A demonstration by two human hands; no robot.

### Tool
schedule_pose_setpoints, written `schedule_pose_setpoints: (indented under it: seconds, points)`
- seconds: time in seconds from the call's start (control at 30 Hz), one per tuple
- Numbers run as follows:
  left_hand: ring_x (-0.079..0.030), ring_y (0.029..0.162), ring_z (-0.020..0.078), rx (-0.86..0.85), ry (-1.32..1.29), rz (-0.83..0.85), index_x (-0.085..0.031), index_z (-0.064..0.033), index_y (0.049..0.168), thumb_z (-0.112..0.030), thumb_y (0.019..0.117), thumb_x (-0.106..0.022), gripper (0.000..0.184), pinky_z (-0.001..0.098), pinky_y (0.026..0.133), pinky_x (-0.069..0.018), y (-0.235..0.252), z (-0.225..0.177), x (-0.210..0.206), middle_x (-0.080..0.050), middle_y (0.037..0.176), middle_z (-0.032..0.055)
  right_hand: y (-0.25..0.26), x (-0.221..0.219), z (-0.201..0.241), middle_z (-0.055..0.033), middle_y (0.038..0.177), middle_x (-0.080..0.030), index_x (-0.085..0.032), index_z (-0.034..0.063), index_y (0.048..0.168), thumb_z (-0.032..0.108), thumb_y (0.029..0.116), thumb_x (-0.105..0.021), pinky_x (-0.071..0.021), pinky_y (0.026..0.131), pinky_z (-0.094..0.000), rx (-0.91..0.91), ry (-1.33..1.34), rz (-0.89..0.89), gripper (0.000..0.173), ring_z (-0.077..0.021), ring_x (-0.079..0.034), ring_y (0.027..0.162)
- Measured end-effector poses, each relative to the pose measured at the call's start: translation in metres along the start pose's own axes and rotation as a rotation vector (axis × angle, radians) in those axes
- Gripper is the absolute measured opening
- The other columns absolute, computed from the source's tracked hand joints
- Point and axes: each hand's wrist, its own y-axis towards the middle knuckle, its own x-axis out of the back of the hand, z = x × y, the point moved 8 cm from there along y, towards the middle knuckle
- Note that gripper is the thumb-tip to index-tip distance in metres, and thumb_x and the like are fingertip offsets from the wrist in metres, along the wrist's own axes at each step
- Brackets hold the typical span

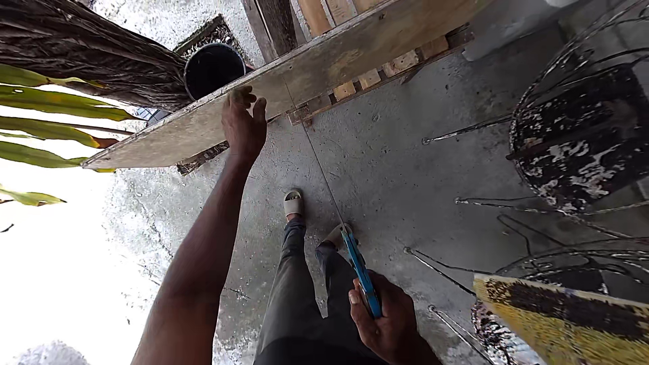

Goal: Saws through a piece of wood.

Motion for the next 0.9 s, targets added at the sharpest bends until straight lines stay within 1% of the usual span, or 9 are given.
schedule_pose_setpoints:
  seconds: [0.07,0.13,0.27,0.4,0.5,0.57,0.7,0.8,0.9]
  points:
    - [-0.048,0.132,0.0510,-0.068,0.241,0.002,-0.049,0.0059,0.144,-0.027,0.0915,-0.074,0.066,0.0640,0.109,-0.0365,0.024,0.005,0.018,-0.053,0.139,0.0320,0.032,-0.008,0.002,-0.0036,0.066,-0.058,-0.062,0.0026,0.094,0.031,0.0976,-0.055,-0.0474,0.055,-0.0126,0.075,0.018,0.005,0.030,-0.0024,-0.055,0.057]
    - [-0.039,0.138,0.0559,-0.047,0.459,0.145,-0.042,0.0068,0.148,-0.035,0.0824,-0.084,0.089,0.0678,0.113,-0.0279,0.049,0.020,0.012,-0.045,0.146,0.0362,0.063,-0.016,0.006,-0.0044,0.065,-0.060,-0.064,-0.0010,0.092,0.026,0.0940,-0.057,-0.0465,0.054,-0.0126,0.109,0.023,0.010,0.028,-0.0020,-0.054,0.055]
    - [-0.058,0.119,0.0528,-0.032,0.633,0.458,-0.055,0.0066,0.129,-0.044,0.0851,-0.082,0.072,0.0704,0.097,-0.0439,0.081,0.045,-0.018,-0.062,0.122,0.0330,0.107,-0.031,0.009,-0.0048,0.065,-0.061,-0.065,-0.0041,0.091,0.021,0.0921,-0.059,-0.0462,0.052,-0.0144,0.074,-0.001,0.017,0.026,-0.0020,-0.055,0.054]
    - [-0.065,0.107,0.0518,-0.056,0.537,0.429,-0.066,0.0020,0.114,-0.039,0.0891,-0.077,0.049,0.0719,0.090,-0.0467,0.094,0.050,-0.021,-0.069,0.106,0.0295,0.123,-0.038,0.004,-0.0023,0.064,-0.060,-0.066,-0.0035,0.092,0.020,0.0919,-0.058,-0.0440,0.051,-0.0132,-0.009,-0.036,0.010,0.025,0.0009,-0.053,0.053]
    - [-0.063,0.114,0.0497,-0.060,0.447,0.339,-0.055,-0.0028,0.138,-0.036,0.0799,-0.086,0.073,0.0694,0.095,-0.0469,0.095,0.055,-0.017,-0.064,0.126,0.0276,0.115,-0.040,0.000,-0.0015,0.063,-0.060,-0.066,-0.0028,0.092,0.021,0.0927,-0.058,-0.0449,0.049,-0.0151,-0.078,-0.062,0.002,0.026,-0.0001,-0.053,0.052]
    - [-0.061,0.115,0.0513,-0.019,0.479,0.340,-0.050,-0.0043,0.143,-0.035,0.0764,-0.088,0.083,0.0690,0.093,-0.0486,0.100,0.053,-0.017,-0.053,0.140,0.0279,0.102,-0.039,0.001,-0.0016,0.061,-0.059,-0.066,-0.0027,0.089,0.023,0.0918,-0.057,-0.0444,0.049,-0.0155,-0.110,-0.071,-0.014,0.027,-0.0006,-0.052,0.051]
    - [-0.055,0.124,0.0478,-0.039,0.656,0.512,-0.069,0.0010,0.111,-0.044,0.0862,-0.079,0.052,0.0680,0.108,-0.0339,0.103,0.050,-0.029,-0.066,0.120,0.0266,0.091,-0.042,0.005,-0.0024,0.061,-0.058,-0.064,-0.0023,0.089,0.024,0.0918,-0.057,-0.0451,0.049,-0.0147,-0.088,-0.085,-0.024,0.028,-0.0011,-0.052,0.050]
    - [-0.066,0.105,0.0505,-0.011,0.664,0.601,-0.067,0.0031,0.098,-0.043,0.0911,-0.074,0.047,0.0705,0.085,-0.0485,0.100,0.048,-0.031,-0.069,0.102,0.0285,0.126,-0.056,0.011,-0.0043,0.064,-0.061,-0.066,-0.0034,0.090,0.020,0.0907,-0.058,-0.0478,0.051,-0.0169,-0.066,-0.115,-0.039,0.024,-0.0037,-0.056,0.052]
    - [-0.066,0.102,0.0508,0.013,0.640,0.607,-0.066,0.0034,0.096,-0.043,0.0911,-0.074,0.047,0.0707,0.082,-0.0495,0.102,0.050,-0.030,-0.069,0.101,0.0293,0.186,-0.079,0.011,-0.0056,0.060,-0.058,-0.066,-0.0042,0.089,0.012,0.0871,-0.062,-0.0445,0.047,-0.0246,-0.096,-0.153,-0.020,0.017,-0.0104,-0.053,0.048]
